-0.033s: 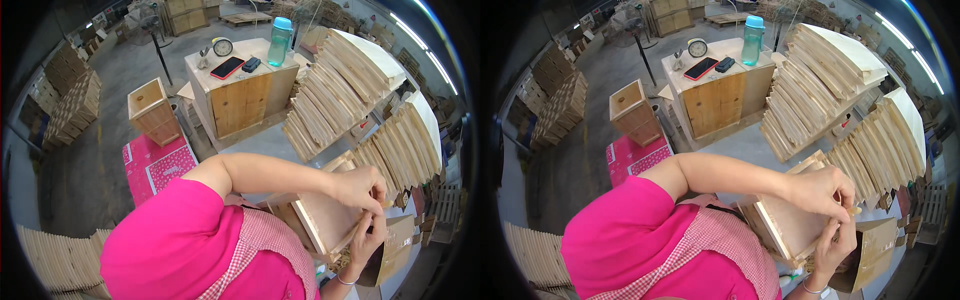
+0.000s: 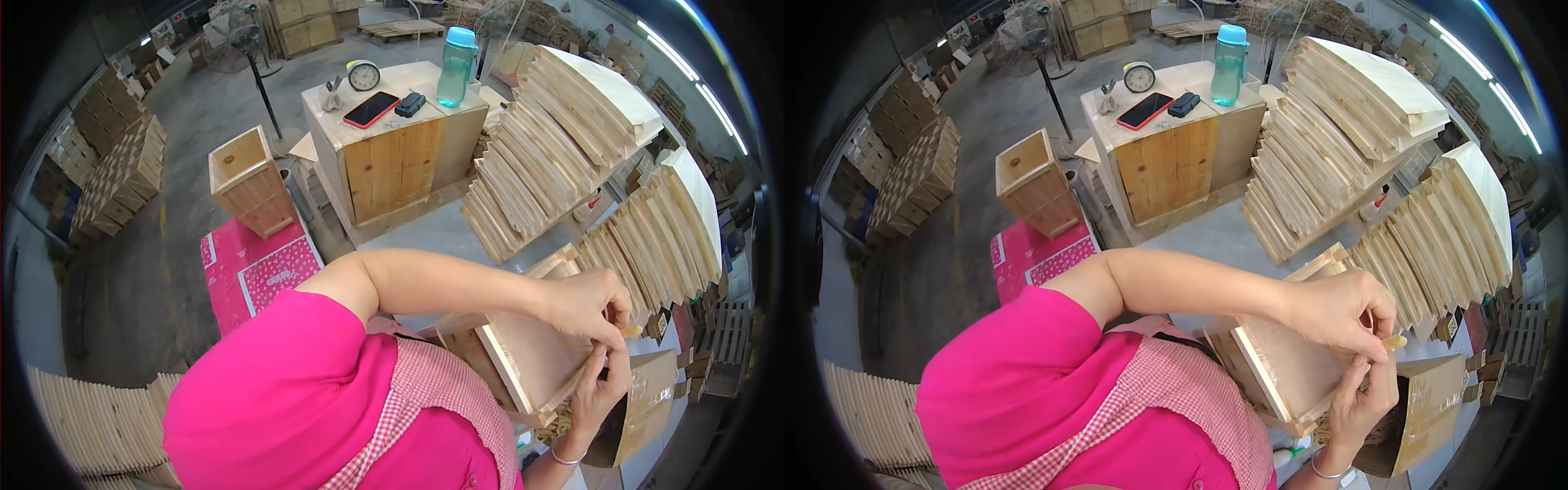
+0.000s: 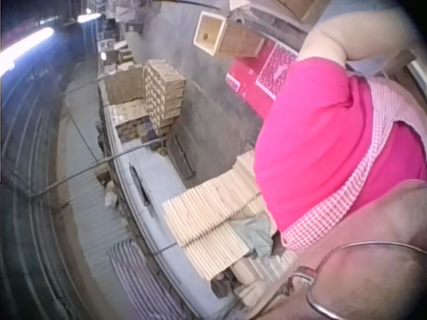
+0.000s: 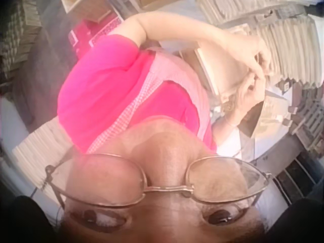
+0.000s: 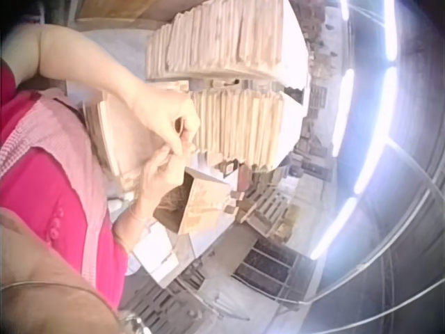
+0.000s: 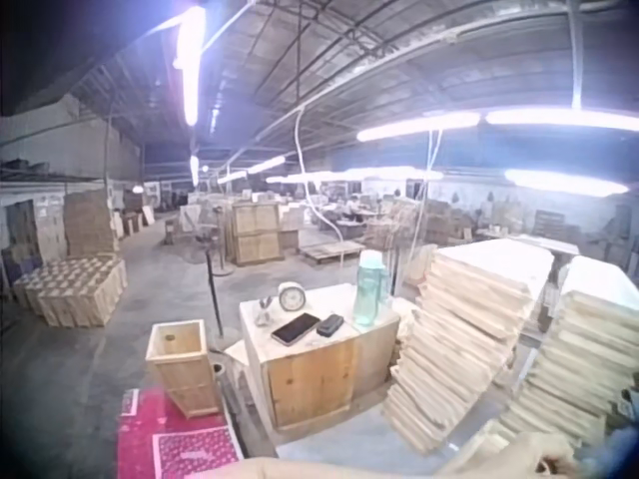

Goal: The recorder is assembling and gluing wooden panels together to create boxes in a workshop setting.

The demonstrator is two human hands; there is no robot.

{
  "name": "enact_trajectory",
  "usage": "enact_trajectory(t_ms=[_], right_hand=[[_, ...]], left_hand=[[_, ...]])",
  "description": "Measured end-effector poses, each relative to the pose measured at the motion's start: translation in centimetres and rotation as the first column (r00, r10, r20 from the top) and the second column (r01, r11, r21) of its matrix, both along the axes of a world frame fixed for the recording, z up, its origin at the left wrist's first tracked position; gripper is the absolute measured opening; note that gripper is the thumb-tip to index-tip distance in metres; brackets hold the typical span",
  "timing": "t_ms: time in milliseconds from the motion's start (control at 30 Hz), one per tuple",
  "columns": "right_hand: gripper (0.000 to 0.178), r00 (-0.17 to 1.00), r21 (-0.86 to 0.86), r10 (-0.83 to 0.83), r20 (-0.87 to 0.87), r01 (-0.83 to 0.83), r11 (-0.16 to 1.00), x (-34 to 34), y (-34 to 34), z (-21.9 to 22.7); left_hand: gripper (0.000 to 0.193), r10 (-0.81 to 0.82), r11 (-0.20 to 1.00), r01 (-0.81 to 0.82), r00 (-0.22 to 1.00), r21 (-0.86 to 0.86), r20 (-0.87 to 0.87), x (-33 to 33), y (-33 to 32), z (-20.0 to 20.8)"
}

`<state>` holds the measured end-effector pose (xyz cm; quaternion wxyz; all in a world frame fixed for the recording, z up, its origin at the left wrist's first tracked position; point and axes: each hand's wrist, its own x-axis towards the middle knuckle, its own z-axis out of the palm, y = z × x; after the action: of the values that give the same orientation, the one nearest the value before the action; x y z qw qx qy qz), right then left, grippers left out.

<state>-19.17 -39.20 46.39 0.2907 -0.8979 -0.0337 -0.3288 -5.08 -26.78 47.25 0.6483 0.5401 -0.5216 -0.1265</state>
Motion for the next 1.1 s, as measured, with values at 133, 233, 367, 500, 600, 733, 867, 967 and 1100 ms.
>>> enact_trajectory(t_ms=[133, 233, 367, 500, 600, 733, 867, 967, 1100], right_hand=[[0.017, 0.995, 0.081, 0.047, -0.090, -0.040, 0.996, -1.9, -0.2, 0.5], [0.018, 1.000, 0.114, 0.022, 0.002, -0.022, 0.993, -2.7, 0.6, 0.6], [0.017, 0.996, 0.264, 0.043, 0.078, -0.062, 0.963, -1.5, 1.3, 0.2], [0.024, 0.975, 0.377, 0.151, 0.162, -0.202, 0.904, -2.4, 2.8, 0.1], [0.013, 0.889, 0.239, 0.442, 0.115, -0.457, 0.857, -2.2, 2.7, 0.8], [0.028, 0.997, -0.186, 0.066, -0.028, -0.070, 0.980, -0.9, -6.5, -0.2], [0.034, 0.981, -0.167, -0.161, -0.108, 0.142, 0.976, -0.6, -13.0, -3.4], [0.039, 0.966, -0.117, -0.180, -0.185, 0.160, 0.980, -1.3, -13.5, -5.6], [0.054, 0.966, -0.002, -0.085, -0.242, 0.087, 0.996, -4.7, -8.9, -5.0]], left_hand=[[0.023, -0.174, 0.978, 0.183, 0.980, 0.097, -0.101, -0.3, 0.2, 0.3], [0.019, -0.459, 0.874, 0.485, 0.806, -0.027, -0.372, 0.3, 0.8, 0.1], [0.023, -0.447, 0.822, 0.570, 0.627, -0.016, -0.638, 4.4, 5.6, -1.9], [0.025, -0.454, 0.691, 0.665, 0.704, 0.283, -0.547, 5.0, 7.4, -1.4], [0.032, -0.492, 0.769, 0.433, 0.871, 0.471, 0.001, 6.9, 6.8, -2.4], [0.038, -0.203, 0.952, 0.016, 0.782, 0.307, 0.589, 11.4, 6.1, -1.5], [0.039, -0.046, 0.961, -0.181, 0.642, 0.209, 0.765, 15.9, 3.8, -4.5], [0.028, -0.165, 0.896, -0.174, 0.725, 0.409, 0.668, 16.2, 5.3, -5.9], [0.026, -0.178, 0.885, -0.096, 0.833, 0.455, 0.523, 12.7, 8.9, -5.4]])
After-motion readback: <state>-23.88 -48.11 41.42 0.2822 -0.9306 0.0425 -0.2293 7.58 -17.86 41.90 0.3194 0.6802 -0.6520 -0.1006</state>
